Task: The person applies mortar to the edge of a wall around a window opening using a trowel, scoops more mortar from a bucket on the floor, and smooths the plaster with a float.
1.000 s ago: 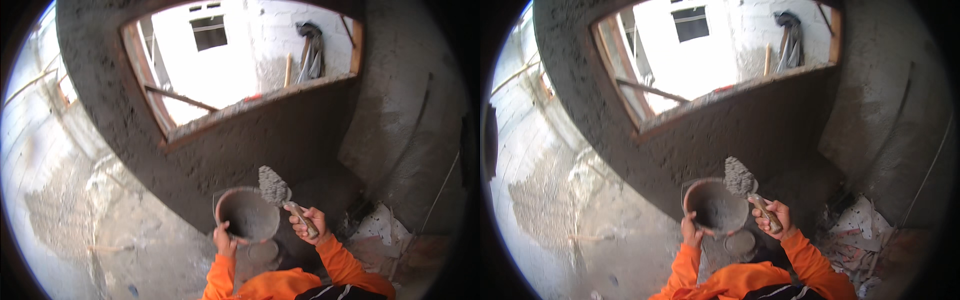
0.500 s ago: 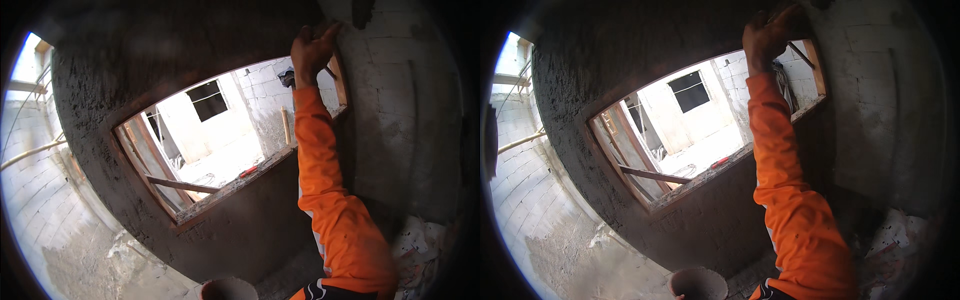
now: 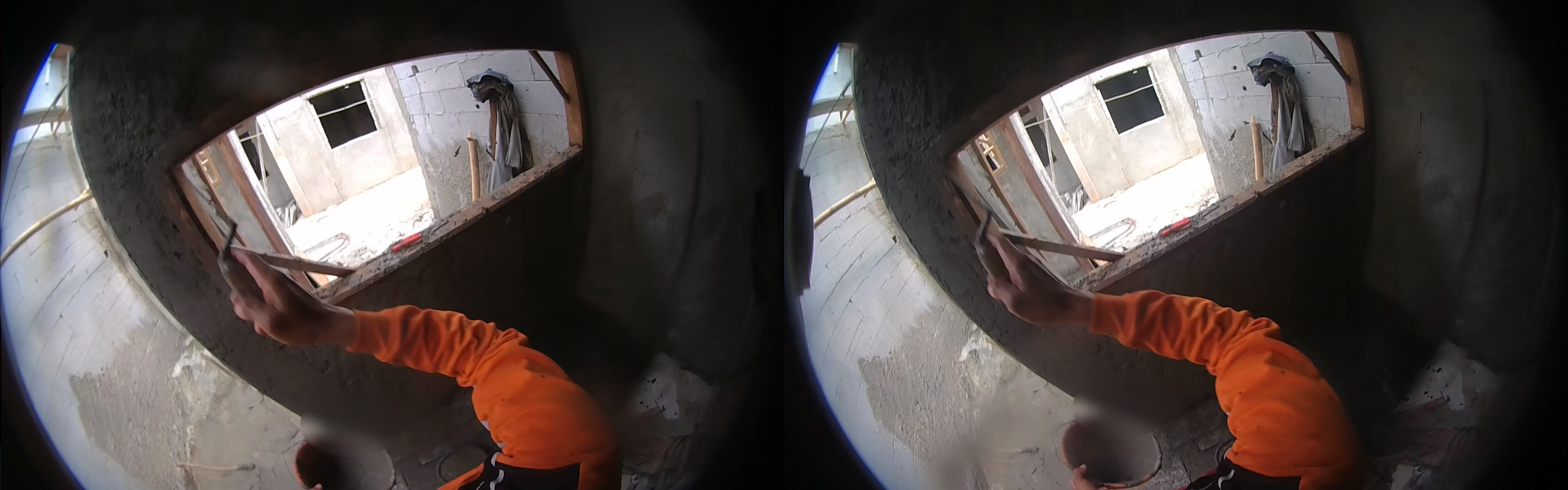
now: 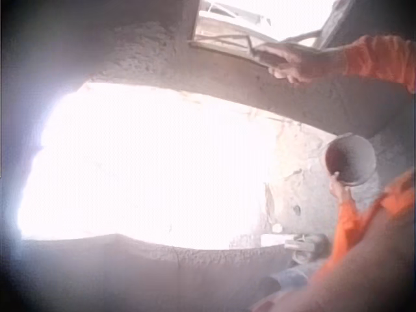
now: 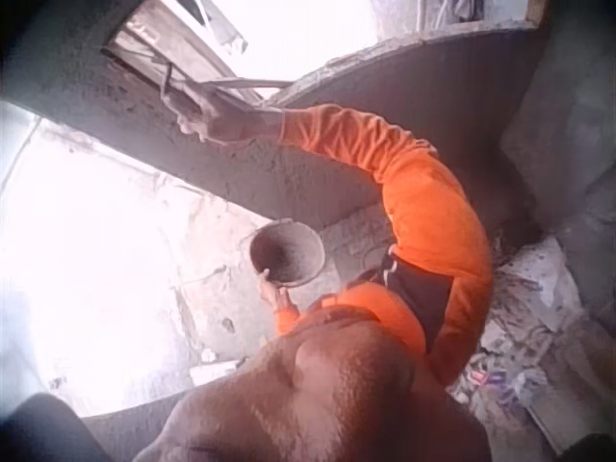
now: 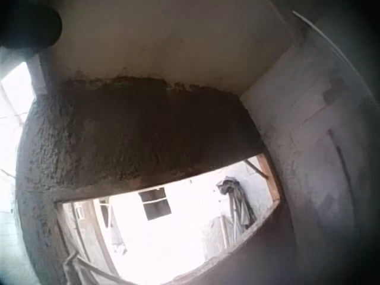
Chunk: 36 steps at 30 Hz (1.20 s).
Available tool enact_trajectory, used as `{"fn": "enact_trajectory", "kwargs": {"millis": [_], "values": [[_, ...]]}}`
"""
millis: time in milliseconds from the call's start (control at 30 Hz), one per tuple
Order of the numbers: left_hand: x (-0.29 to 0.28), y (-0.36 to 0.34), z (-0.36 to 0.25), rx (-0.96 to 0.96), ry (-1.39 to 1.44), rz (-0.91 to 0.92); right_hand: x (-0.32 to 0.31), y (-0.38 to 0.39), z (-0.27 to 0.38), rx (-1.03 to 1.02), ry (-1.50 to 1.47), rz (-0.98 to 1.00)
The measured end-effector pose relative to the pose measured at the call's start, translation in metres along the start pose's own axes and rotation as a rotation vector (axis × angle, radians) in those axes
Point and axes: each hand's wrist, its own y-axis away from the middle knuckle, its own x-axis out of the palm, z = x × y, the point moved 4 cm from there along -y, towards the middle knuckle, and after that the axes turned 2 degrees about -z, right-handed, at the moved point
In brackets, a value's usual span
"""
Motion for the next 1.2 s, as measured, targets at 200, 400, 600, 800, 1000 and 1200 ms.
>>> {"fn": "enact_trajectory", "kwargs": {"millis": [200, 400, 600, 800, 1000, 1200], "values": [[0.016, 0.0, 0.019, 0.106, 0.103, 0.179, 0.043, 0.266, -0.118, 0.78, 0.572, 0.866], [0.058, 0.036, 0.023, 0.313, -0.029, 0.545, 0.062, 0.365, -0.156, 1.435, 0.22, 0.558], [0.078, 0.069, 0.002, 0.267, 0.136, 0.787, 0.055, 0.42, -0.125, 1.487, -0.843, 0.018], [0.094, 0.055, 0.023, -0.033, 0.278, 0.687, 0.083, 0.418, -0.106, 1.062, -1.509, -0.271], [0.093, -0.017, 0.103, -0.451, 0.269, 0.607, 0.062, 0.384, -0.052, 0.76, -1.643, -0.52], [0.047, -0.02, 0.097, -0.325, 0.076, 0.612, -0.019, 0.292, 0.038, 0.281, -0.931, -0.776]]}}
